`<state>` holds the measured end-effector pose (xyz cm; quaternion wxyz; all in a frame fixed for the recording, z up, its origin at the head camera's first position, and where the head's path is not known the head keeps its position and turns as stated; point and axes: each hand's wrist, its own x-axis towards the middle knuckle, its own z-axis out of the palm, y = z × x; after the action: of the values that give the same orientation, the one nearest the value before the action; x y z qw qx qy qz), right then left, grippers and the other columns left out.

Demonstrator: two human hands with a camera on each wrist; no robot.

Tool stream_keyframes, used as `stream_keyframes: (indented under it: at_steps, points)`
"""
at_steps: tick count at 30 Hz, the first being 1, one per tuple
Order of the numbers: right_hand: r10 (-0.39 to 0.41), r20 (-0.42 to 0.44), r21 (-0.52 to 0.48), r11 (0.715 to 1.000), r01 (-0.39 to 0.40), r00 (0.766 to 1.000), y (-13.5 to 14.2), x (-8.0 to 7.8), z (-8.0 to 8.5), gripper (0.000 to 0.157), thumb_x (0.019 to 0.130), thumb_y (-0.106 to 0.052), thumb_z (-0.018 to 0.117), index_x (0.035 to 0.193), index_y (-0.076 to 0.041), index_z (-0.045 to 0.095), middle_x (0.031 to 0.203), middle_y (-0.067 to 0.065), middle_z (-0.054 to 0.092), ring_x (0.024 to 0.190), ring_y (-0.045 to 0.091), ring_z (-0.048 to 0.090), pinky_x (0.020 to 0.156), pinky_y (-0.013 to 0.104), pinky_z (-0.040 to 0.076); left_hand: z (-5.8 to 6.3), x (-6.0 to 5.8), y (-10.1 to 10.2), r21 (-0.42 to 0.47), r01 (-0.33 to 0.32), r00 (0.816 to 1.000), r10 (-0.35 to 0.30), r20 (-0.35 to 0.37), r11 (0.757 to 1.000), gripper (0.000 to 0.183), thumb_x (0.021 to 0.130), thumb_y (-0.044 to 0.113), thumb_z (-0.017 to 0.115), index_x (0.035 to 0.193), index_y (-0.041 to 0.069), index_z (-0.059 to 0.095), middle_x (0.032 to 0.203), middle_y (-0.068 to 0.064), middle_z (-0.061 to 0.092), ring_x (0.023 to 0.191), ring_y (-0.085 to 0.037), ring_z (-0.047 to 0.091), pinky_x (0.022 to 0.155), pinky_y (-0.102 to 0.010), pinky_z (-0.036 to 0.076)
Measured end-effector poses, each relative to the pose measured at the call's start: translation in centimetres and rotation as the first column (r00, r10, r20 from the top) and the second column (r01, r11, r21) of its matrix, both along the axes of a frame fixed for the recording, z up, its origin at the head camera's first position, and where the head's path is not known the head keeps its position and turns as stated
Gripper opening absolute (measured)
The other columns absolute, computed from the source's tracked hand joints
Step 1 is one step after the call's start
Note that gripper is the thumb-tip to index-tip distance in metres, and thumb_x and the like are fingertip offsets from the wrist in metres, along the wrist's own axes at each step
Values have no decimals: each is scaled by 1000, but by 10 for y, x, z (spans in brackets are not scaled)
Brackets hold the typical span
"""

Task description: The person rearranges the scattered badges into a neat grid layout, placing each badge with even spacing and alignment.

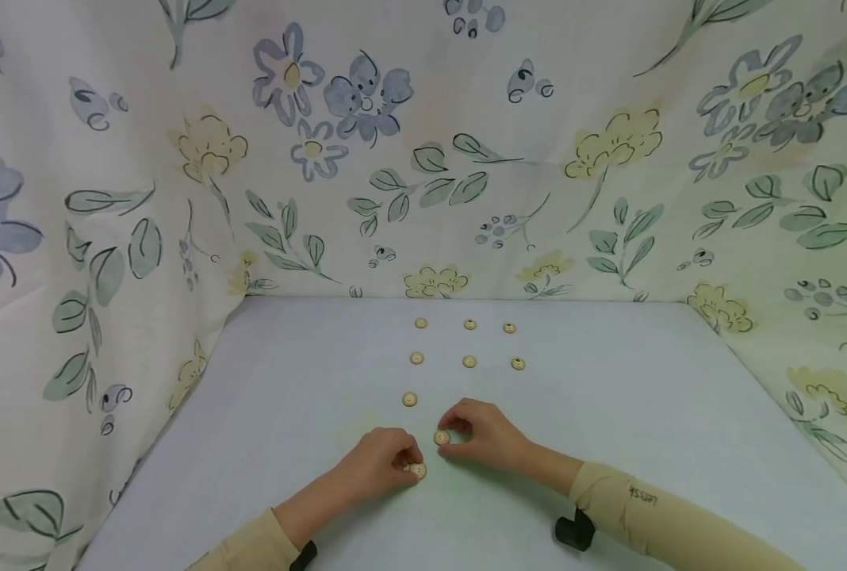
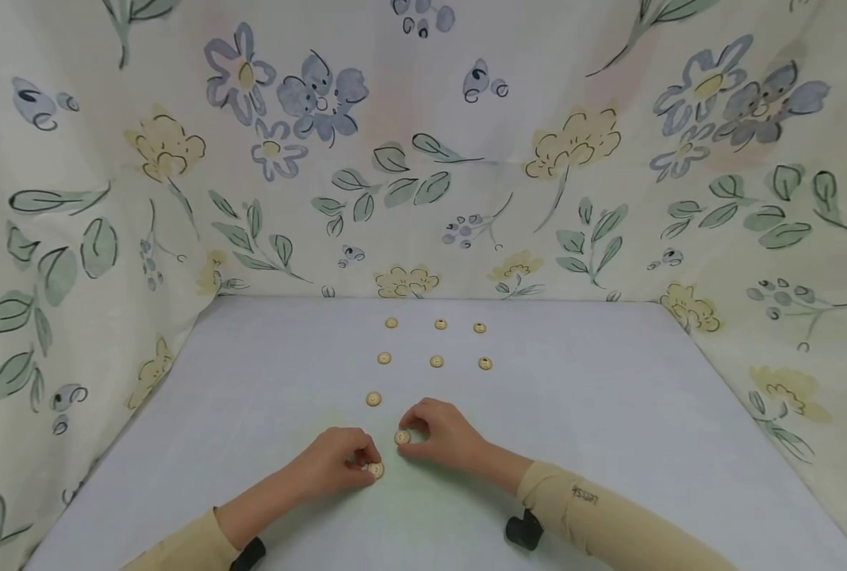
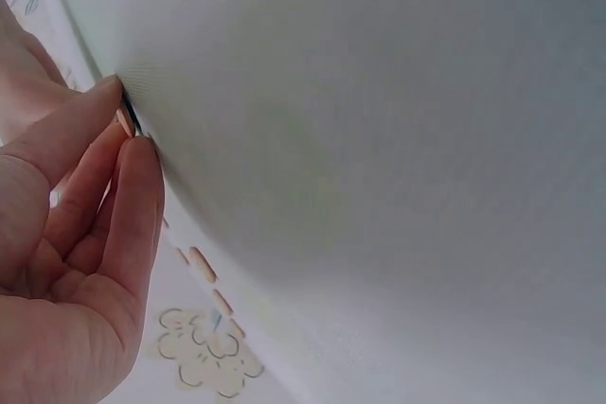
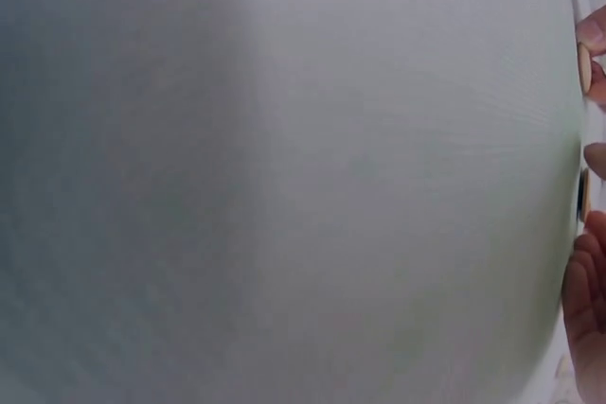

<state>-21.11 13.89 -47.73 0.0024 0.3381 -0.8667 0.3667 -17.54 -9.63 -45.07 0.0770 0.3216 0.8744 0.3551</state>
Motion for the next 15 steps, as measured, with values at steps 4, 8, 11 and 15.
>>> stream_keyframes:
  at_steps: [4,8,11,15]
  points:
    - [-7,-6,7,1000,7,1000,-2,0,1,21,81,-19,80,97,-14,68,91,-5,63,83,9,58,76,25,49,3,-1,1,-9,6,1000,-6,14,1000,11,77,2,77,81,8,69,71,4,59,65,-6,52,62,-21,44]
    - [5,-11,4,1000,-5,1000,-2,0,3,17,82,-16,78,95,-13,68,89,-3,63,82,10,59,75,25,50,5,-2,2,-14,9,1000,-9,29,1000,10,77,2,77,81,8,69,72,4,60,66,-6,53,62,-21,45]
    - [34,-21,4,999,-34,999,0,-1,4,15,84,-13,76,96,-11,68,90,-3,63,83,10,60,76,26,51,6,-2,2,-22,8,999,-7,32,1000,10,77,2,77,81,8,69,73,4,61,66,-6,53,63,-21,44]
    - [87,-21,10,996,-87,996,4,-3,3,15,85,-8,73,99,-10,68,94,-2,64,87,10,60,78,26,51,5,-2,2,-25,6,1000,-5,22,1000,10,77,2,76,81,8,69,73,4,60,66,-6,53,63,-21,44]
